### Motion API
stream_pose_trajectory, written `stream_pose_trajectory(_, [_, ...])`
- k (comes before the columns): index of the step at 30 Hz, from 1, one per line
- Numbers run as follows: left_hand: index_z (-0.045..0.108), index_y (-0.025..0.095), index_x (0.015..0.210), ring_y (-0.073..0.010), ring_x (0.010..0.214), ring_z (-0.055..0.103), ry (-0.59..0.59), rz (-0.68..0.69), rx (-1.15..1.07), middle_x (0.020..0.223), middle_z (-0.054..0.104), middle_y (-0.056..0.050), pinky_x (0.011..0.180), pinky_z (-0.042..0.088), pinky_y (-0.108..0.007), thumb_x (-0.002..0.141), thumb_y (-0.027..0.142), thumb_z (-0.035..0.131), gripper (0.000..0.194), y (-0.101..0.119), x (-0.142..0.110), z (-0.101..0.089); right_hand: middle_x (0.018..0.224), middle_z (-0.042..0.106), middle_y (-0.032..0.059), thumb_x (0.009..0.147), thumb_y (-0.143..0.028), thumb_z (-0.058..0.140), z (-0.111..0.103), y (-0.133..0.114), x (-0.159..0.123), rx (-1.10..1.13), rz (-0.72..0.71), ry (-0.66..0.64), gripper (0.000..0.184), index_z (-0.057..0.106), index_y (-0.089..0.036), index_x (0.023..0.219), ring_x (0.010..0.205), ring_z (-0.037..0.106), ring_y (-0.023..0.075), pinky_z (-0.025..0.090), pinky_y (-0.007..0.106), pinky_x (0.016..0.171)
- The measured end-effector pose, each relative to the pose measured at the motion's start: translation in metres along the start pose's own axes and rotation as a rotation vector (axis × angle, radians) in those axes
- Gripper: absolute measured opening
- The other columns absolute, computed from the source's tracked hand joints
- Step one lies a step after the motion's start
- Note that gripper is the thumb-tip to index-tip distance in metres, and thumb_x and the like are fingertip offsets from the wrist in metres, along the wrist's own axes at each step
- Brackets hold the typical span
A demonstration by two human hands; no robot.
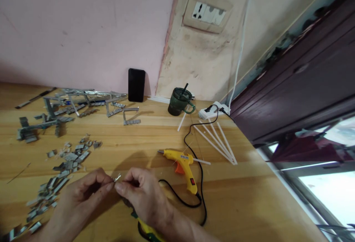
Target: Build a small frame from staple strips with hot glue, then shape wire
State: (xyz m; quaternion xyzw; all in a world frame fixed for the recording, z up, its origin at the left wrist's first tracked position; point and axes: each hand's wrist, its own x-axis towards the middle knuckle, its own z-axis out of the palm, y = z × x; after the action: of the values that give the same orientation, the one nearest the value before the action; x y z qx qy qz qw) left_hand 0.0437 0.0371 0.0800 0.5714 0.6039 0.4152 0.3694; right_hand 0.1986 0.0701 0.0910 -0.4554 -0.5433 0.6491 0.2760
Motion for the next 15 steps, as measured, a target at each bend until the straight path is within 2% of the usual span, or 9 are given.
stream_pose_trajectory(6, [0.057, 0.021, 0.065, -0.0094, 0.043, 0.052, 0.078, 0.454, 0.280, 0.053, 0.056, 0.003, 0.043, 0.041, -0.016, 0.078, 0.013, 0.053, 0.015, 0.000, -0.004, -0.001, 0.051, 0.039, -0.0057, 0.075, -0.035, 0.054, 0.000, 0.006, -0.004, -0.061, -0.070, -0.060, 0.025, 0.045, -0.018, 0.059, 0.049, 0.033, 0.0076, 0.025, 0.020, 0.043])
stream_pose_trajectory(10, [0.058, 0.019, 0.078, -0.0114, 0.047, 0.055, 0.084, 0.668, 0.387, 0.057, 0.059, 0.000, 0.047, 0.044, -0.017, 0.079, 0.009, 0.051, 0.013, -0.007, -0.005, -0.001, 0.049, 0.038, -0.0064, 0.074, -0.036, 0.054, 0.001, 0.012, 0.000, -0.035, -0.062, -0.075, 0.025, 0.044, -0.019, 0.059, 0.047, 0.033, 0.0077, 0.024, 0.020, 0.043])
stream_pose_trajectory(12, [0.059, 0.019, 0.080, -0.0121, 0.049, 0.055, 0.070, 0.690, 0.398, 0.058, 0.059, 0.000, 0.048, 0.044, -0.018, 0.080, 0.008, 0.051, 0.014, -0.011, -0.005, 0.000, 0.048, 0.038, -0.0068, 0.074, -0.035, 0.055, 0.001, 0.013, 0.001, 0.002, -0.032, -0.086, 0.025, 0.044, -0.019, 0.058, 0.045, 0.032, 0.0075, 0.024, 0.021, 0.042])
stream_pose_trajectory(13, [0.059, 0.019, 0.080, -0.0120, 0.049, 0.055, 0.055, 0.658, 0.382, 0.058, 0.059, 0.000, 0.048, 0.044, -0.018, 0.080, 0.009, 0.050, 0.014, -0.011, -0.005, 0.000, 0.047, 0.038, -0.0071, 0.073, -0.035, 0.055, 0.001, 0.013, 0.002, 0.030, -0.015, -0.088, 0.025, 0.044, -0.019, 0.058, 0.045, 0.031, 0.0073, 0.024, 0.020, 0.042])
stream_pose_trajectory(15, [0.059, 0.020, 0.076, -0.0117, 0.051, 0.054, 0.008, 0.496, 0.306, 0.060, 0.058, 0.001, 0.049, 0.043, -0.018, 0.082, 0.012, 0.050, 0.014, -0.011, -0.004, 0.000, 0.048, 0.038, -0.0071, 0.073, -0.036, 0.055, 0.002, 0.011, 0.002, 0.064, 0.011, -0.087, 0.025, 0.044, -0.019, 0.060, 0.044, 0.031, 0.0070, 0.024, 0.020, 0.042])
